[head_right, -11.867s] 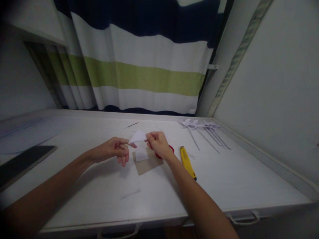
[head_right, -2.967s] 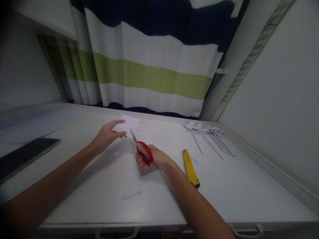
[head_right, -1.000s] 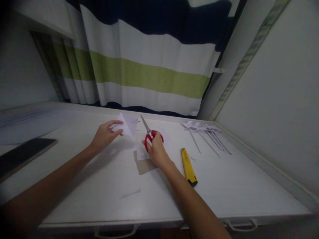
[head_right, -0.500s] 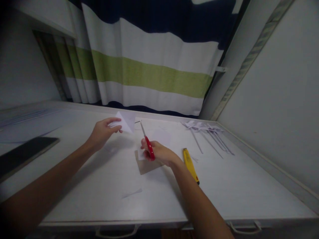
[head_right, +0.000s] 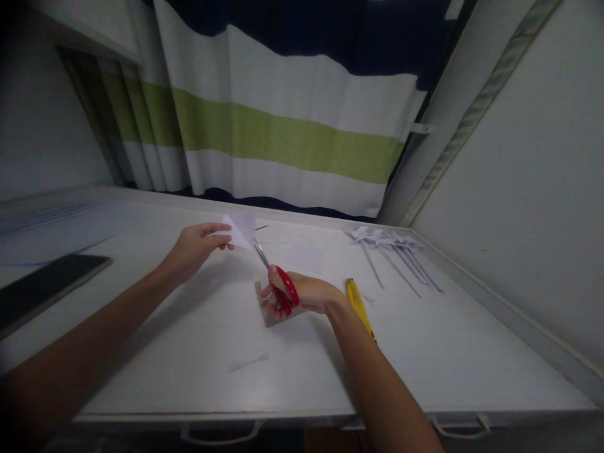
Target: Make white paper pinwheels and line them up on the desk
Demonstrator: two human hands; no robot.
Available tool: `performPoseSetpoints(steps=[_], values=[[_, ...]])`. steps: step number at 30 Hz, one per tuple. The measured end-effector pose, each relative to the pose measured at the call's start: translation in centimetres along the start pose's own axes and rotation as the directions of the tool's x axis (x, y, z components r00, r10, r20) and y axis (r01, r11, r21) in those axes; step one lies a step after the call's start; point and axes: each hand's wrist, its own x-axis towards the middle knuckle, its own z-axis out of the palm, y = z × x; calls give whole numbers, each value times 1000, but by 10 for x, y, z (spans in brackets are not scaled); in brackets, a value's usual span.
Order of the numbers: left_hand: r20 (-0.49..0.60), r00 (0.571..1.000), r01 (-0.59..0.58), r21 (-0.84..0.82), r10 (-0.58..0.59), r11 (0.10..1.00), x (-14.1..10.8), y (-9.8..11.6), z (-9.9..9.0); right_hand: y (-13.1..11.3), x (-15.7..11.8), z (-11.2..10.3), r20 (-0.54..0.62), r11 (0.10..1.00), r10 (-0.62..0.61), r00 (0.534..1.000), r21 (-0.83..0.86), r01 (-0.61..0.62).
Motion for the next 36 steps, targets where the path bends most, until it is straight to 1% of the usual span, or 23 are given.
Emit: performPoseSetpoints(steps=[5,8,13,20,25,32,36], values=[[15,1000,16,-21,-16,1000,-1,0,1,0,0,3,0,1000,22,1000,-6,-22],[40,998,39,-18,-38,999,-3,1,4,0,1,4,10,999,25,1000,22,-25],[78,996,35,-14,-34,999,-6,1,6,0,2,4,20,998,33,999,59,-34],[51,998,44,-61,-40,997,-5,0,5,0,2,5,32,997,25,999,75,-28],[72,996,61,-68,-56,996,-7,1,6,-1,1,4,36,994,14,999,111,-18],[70,997,47,-71,-42,996,-7,-2,9,5,7,-1,104,989,20,994,145,-35],[71,996,65,-79,-59,995,-8,-1,10,6,8,-2,91,988,20,996,150,-34]])
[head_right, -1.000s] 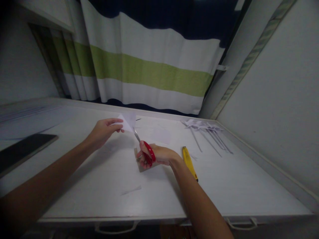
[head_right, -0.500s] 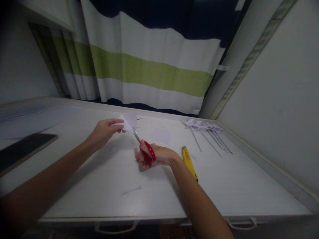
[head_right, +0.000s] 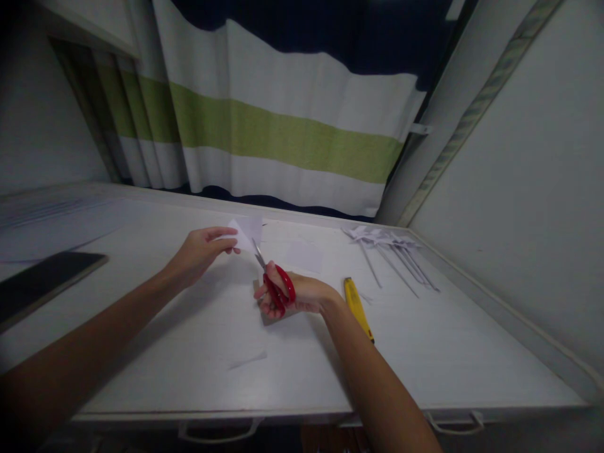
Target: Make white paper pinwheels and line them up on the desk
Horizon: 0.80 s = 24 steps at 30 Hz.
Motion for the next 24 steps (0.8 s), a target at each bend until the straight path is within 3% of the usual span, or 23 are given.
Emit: performPoseSetpoints(steps=[24], values=[[31,999,-31,63,29,998,-3,4,-2,-2,-2,0,-2,1000,12,1000,-27,-12]])
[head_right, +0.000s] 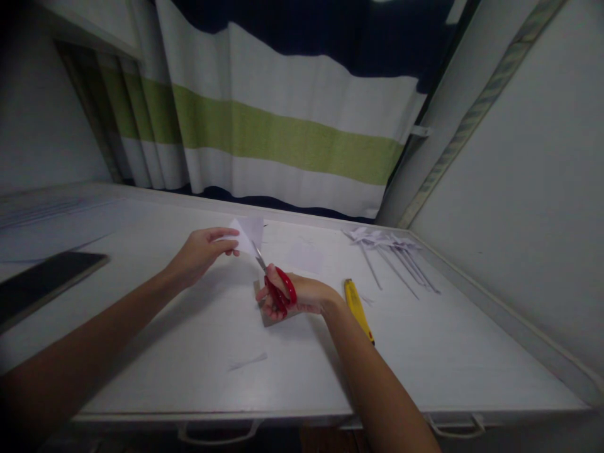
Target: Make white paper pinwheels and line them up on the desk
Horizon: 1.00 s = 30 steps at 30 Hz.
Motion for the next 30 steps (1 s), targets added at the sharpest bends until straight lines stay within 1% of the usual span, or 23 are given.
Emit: performPoseSetpoints(steps=[4,11,18,21,26,30], values=[[16,1000,-20,5,20,1000,1,-2,-1,-1,-1,0,-11,1000,-8,1000,-24,7],[8,1000,-30,50,29,998,2,-4,-3,-3,-1,3,-50,997,3,999,-81,-7],[1,999,-38,77,38,996,3,-6,-2,-2,0,3,-87,995,-20,996,-99,11],[4,999,-41,82,41,996,3,-6,-3,-1,1,3,-93,995,-24,995,-95,15],[-4,999,-39,102,39,994,3,-4,-3,-2,1,5,-142,996,-24,990,-92,11],[0,999,-43,101,44,994,3,-4,-3,-2,3,5,-140,999,-13,990,-52,6]])
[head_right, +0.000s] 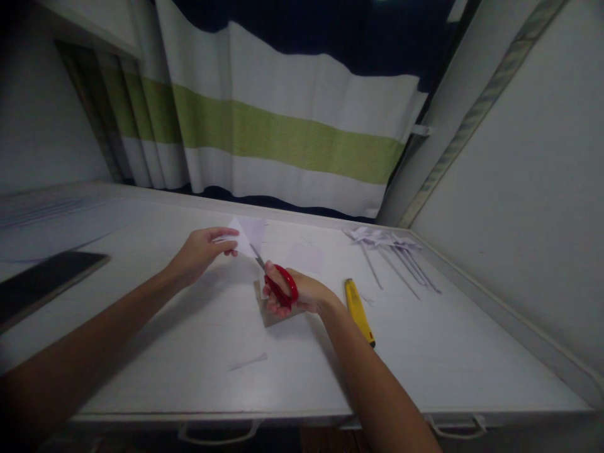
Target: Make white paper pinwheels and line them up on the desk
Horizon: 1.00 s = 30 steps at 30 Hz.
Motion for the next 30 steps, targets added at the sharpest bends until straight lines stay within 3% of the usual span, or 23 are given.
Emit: performPoseSetpoints(steps=[25,30], values=[[3,1000,-11,21,11,1000,2,0,-2,2,3,1,-28,997,-69,997,-28,68],[-82,995,-49,116,58,992,8,-2,-9,0,-4,-9,-21,995,-34,999,-98,32]])
